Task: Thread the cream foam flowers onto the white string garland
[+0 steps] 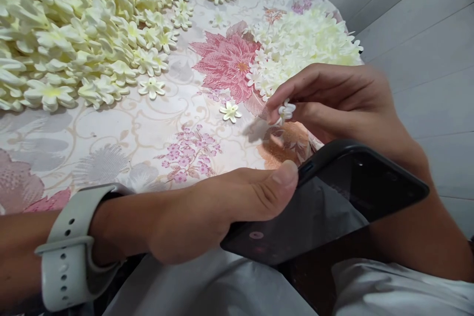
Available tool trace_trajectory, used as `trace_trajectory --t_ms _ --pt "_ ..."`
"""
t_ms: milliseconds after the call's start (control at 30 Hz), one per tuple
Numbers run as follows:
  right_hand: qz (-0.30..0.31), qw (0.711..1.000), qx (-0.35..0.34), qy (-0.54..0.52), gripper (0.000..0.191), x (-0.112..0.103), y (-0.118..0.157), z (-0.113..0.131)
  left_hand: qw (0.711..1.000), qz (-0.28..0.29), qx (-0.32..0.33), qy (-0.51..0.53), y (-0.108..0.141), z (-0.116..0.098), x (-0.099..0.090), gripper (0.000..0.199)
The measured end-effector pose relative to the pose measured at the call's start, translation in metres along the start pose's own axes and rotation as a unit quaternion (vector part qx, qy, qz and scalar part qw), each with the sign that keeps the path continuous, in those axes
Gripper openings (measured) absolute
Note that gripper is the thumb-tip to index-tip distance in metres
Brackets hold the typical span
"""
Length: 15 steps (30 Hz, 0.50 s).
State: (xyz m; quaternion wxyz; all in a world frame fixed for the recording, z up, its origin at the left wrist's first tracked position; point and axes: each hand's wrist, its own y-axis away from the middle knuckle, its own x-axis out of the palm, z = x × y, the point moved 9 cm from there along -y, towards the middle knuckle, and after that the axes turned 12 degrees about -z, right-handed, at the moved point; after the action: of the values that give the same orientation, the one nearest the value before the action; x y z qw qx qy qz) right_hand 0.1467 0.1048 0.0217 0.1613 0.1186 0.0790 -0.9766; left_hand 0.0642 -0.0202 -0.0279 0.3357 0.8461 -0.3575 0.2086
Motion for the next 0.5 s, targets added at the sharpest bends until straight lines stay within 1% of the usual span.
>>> trace_trajectory --t_ms 133,200,300,367,500 --pt "-0.035 0.999 0.004 0.004 0.021 -0.0016 0.0035 0.0028 1.000 -0.001 0.006 -0.005 0.0009 0.0009 -0.0014 0.063" --pt "-0.039 0.999 0.008 -0.007 0.020 -0.0015 0.0044 0.0030 1.000 -0.004 0.006 0.000 0.0011 0.0004 -0.0019 0.064" --pt "-0.031 0.999 0.018 -0.012 0.019 -0.0015 0.0039 0.0007 1.000 -0.010 0.007 0.014 0.0015 -0.0020 -0.0021 0.064" --pt "-0.023 0.999 0.023 -0.004 0.018 -0.0020 0.0030 -0.0010 1.000 -0.010 0.010 0.005 0.0015 -0.0030 -0.0012 0.064" --pt "-0.010 1.000 0.007 -0.002 0.017 -0.0025 0.0011 -0.0002 1.000 -0.020 0.008 0.000 -0.0016 -0.0015 -0.0029 0.062"
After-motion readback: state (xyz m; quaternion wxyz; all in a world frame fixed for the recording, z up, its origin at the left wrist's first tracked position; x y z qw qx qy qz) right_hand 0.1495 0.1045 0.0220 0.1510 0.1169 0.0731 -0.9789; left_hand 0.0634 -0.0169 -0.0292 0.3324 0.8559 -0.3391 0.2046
